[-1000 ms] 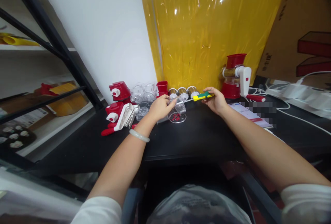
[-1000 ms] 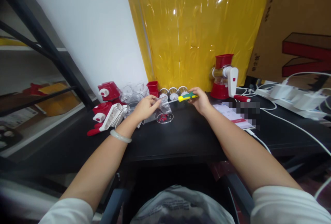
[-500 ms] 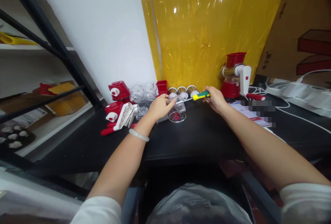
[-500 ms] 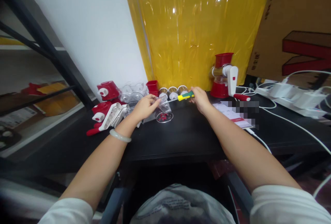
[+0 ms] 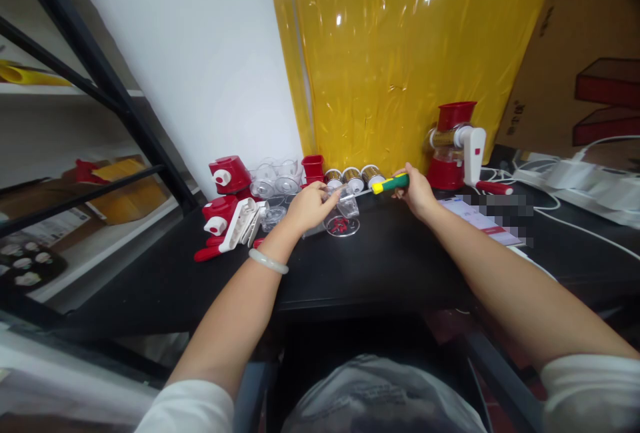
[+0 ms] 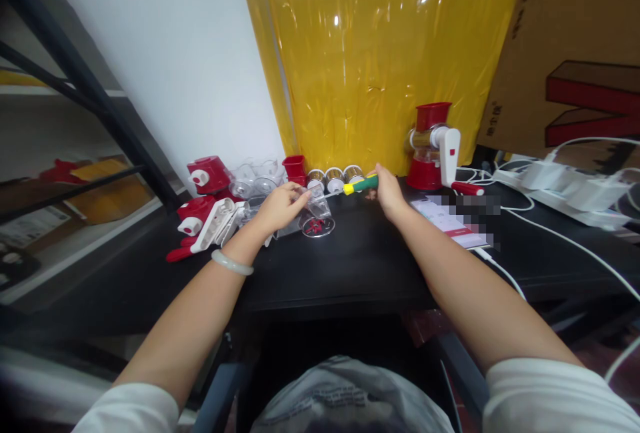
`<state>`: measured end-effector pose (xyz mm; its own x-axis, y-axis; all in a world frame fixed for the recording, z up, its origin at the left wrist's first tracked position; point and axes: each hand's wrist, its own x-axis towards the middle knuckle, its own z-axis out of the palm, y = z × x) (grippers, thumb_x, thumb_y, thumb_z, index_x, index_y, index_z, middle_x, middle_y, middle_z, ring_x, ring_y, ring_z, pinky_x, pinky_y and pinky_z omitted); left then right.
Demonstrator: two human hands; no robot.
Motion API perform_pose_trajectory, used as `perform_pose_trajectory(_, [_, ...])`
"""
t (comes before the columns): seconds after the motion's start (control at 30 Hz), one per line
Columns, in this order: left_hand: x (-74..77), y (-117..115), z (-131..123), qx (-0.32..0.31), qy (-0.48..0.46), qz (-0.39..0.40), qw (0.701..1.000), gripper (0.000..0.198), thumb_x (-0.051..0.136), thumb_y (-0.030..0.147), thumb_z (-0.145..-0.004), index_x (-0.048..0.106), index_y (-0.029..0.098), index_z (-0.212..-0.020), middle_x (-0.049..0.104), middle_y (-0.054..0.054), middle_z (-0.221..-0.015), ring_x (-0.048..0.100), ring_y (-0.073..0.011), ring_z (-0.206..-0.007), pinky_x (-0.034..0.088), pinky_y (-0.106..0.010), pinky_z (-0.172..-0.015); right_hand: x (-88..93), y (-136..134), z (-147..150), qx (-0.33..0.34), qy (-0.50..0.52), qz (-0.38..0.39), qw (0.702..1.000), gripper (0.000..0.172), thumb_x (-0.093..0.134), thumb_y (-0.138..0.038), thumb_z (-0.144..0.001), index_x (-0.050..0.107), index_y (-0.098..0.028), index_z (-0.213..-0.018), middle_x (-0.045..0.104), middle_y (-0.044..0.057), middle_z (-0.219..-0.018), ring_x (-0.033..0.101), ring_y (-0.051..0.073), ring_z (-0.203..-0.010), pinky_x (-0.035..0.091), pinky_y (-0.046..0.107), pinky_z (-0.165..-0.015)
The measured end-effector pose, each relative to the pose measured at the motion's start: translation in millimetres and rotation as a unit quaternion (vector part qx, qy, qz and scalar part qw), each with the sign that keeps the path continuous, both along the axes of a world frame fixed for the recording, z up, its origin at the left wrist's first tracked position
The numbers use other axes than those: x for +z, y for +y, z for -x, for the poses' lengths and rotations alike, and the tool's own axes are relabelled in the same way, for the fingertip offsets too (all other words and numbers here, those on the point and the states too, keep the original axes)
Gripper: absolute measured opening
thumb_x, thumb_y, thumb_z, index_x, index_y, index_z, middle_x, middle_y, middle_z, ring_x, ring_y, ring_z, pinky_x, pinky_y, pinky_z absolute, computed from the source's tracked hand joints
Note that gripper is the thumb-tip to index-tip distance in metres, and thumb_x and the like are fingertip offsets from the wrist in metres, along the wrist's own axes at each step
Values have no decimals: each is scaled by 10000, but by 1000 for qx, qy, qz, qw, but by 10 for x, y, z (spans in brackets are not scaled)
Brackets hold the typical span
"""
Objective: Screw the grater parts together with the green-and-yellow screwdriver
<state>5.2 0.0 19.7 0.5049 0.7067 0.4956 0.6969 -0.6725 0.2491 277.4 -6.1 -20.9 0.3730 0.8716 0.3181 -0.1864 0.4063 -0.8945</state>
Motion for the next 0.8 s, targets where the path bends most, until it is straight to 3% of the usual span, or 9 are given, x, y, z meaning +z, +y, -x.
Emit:
perform_pose_trajectory(0.1, [-3, 2, -3, 2, 0, -1, 1000, 556, 432, 553, -987, 766, 179, -746, 698, -107, -1154, 674, -252, -1028, 519, -379, -958, -22, 14, -14, -35, -50, -10, 998, 413, 640, -624, -816, 539, -233, -726, 342, -98, -396, 336, 92, -328, 415, 259, -419])
perform_pose_trajectory(0.33, [-5, -10, -3, 0, 0, -1, 1000, 549, 434, 539, -987, 756, 176, -733, 697, -114, -1164, 673, -258, -1038, 516, -386, -954, 4, -18, -5, -11, -45, -4, 999, 219, 643, -411, -798, 550, -236, -705, 333, -101, -387, 320, 94, -336, 422, 265, -441])
perform_pose_trajectory(0.5, [-11, 4, -2, -1, -3, -5, 1000, 556, 433, 556, -984, 746, 180, -720, 701, -111, -1151, 676, -256, -1027, 518, -380, -944, 34, -18, 14, -30, -9, -1, 1000, 35, 591, -257, -676, 584, -223, -679, 500, -50, -537, 406, 94, -426, 420, 250, -451])
perform_pose_trajectory(0.7, [-11, 2, -5, 2, 2, -4, 1000, 548, 433, 552, -985, 744, 179, -731, 704, -117, -1158, 673, -257, -1041, 512, -381, -960, 16, -6, 16, 3, 29, -34, 999, 123, 636, -303, -611, 577, -213, -671, 567, -15, -752, 511, 102, -572, 452, 233, -481])
perform_pose_trajectory(0.8, [-8, -8, -2, 2, -1, -2, 1000, 547, 432, 550, -986, 742, 181, -727, 702, -111, -1166, 673, -252, -1035, 515, -375, -953, -17, 29, -12, 3, 18, -30, 999, 218, 648, -418, -683, 568, -216, -688, 562, -8, -745, 515, 108, -555, 475, 250, -484])
